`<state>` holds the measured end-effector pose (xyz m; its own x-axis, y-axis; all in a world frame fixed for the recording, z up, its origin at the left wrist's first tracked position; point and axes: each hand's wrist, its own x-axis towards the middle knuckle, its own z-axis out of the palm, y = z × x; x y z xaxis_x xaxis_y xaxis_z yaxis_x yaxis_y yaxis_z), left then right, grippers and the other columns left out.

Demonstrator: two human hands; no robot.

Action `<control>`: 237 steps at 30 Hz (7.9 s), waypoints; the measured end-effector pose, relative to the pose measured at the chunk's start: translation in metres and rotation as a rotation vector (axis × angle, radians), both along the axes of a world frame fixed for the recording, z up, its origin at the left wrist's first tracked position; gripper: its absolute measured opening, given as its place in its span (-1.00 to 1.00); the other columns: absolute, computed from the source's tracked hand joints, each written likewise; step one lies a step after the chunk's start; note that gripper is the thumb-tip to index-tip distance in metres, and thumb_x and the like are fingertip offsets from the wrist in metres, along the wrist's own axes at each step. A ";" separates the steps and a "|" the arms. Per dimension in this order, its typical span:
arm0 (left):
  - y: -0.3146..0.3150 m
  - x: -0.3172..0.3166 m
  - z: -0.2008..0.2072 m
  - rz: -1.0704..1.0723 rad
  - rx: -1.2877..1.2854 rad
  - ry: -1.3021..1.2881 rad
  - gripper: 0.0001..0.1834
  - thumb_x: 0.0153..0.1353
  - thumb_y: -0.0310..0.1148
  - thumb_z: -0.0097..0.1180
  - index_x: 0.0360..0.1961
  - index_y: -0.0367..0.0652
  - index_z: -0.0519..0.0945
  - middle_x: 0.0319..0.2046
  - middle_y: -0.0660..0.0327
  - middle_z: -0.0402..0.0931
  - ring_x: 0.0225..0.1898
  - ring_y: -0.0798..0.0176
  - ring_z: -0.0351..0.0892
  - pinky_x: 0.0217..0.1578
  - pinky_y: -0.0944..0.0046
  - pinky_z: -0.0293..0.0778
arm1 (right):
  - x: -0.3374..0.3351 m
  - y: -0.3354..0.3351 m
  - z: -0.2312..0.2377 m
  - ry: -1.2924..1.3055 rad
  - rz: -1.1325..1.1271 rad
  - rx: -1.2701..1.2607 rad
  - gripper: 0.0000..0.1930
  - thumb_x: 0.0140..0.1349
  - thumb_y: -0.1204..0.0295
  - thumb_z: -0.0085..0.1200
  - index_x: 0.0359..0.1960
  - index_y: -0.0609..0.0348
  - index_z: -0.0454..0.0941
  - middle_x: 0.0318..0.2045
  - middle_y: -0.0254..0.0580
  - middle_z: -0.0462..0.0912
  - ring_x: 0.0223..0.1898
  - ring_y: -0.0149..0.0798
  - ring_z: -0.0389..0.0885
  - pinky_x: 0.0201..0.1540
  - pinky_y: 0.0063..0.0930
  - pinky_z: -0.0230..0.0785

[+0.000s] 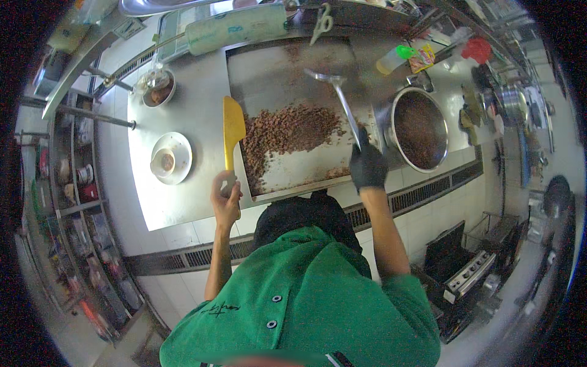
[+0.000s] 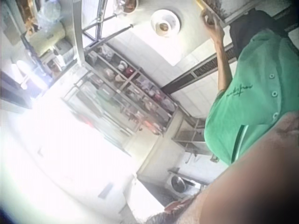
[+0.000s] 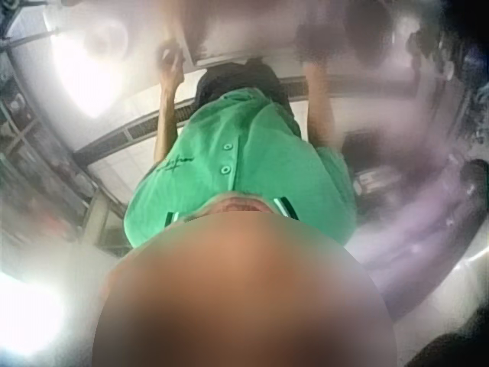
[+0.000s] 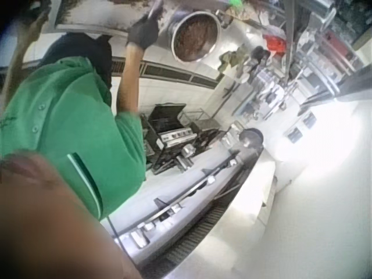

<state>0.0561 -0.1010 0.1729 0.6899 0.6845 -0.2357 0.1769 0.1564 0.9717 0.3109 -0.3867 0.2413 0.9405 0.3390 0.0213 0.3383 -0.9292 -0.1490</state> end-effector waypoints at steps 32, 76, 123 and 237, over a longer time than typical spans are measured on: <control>0.029 0.023 0.006 -0.186 0.151 -0.029 -0.68 0.37 -0.57 0.19 0.13 -0.26 0.54 -0.17 0.28 0.57 -0.43 0.47 0.52 -0.42 0.42 0.44 | 0.072 -0.063 0.083 -0.241 0.369 -0.327 -0.66 0.37 0.19 0.09 0.02 0.12 0.68 -0.29 0.25 0.73 -0.22 0.31 0.72 -0.12 0.14 0.56; -0.003 -0.040 -0.008 0.058 0.067 0.032 -0.69 0.41 -0.55 0.19 0.15 -0.17 0.54 -0.35 0.36 0.50 -0.46 0.54 0.44 -0.47 0.47 0.33 | 0.202 -0.003 0.227 0.365 0.578 -0.965 -0.70 0.17 0.23 0.24 -0.15 0.12 0.77 -0.19 0.19 0.77 -0.18 0.16 0.78 -0.06 -0.01 0.63; -0.010 -0.051 -0.011 0.066 0.074 0.095 -0.63 0.40 -0.55 0.21 0.21 -0.23 0.51 -0.08 0.24 0.53 -0.37 0.48 0.56 -0.40 0.44 0.46 | 0.077 0.037 0.198 0.114 0.811 -0.731 -0.73 0.28 0.19 0.12 -0.20 0.04 0.77 -0.28 0.12 0.76 -0.21 0.13 0.77 -0.03 0.02 0.61; -0.051 0.102 -0.015 -0.209 0.309 0.160 -0.63 0.38 -0.53 0.25 0.15 -0.22 0.44 -0.25 0.15 0.72 -0.45 0.45 0.60 -0.44 0.39 0.51 | -0.021 -0.380 0.049 0.267 -0.649 0.564 -0.65 0.47 0.10 0.17 -0.20 0.14 0.79 -0.63 -0.32 0.54 -0.63 -0.36 0.41 -0.51 -0.38 0.26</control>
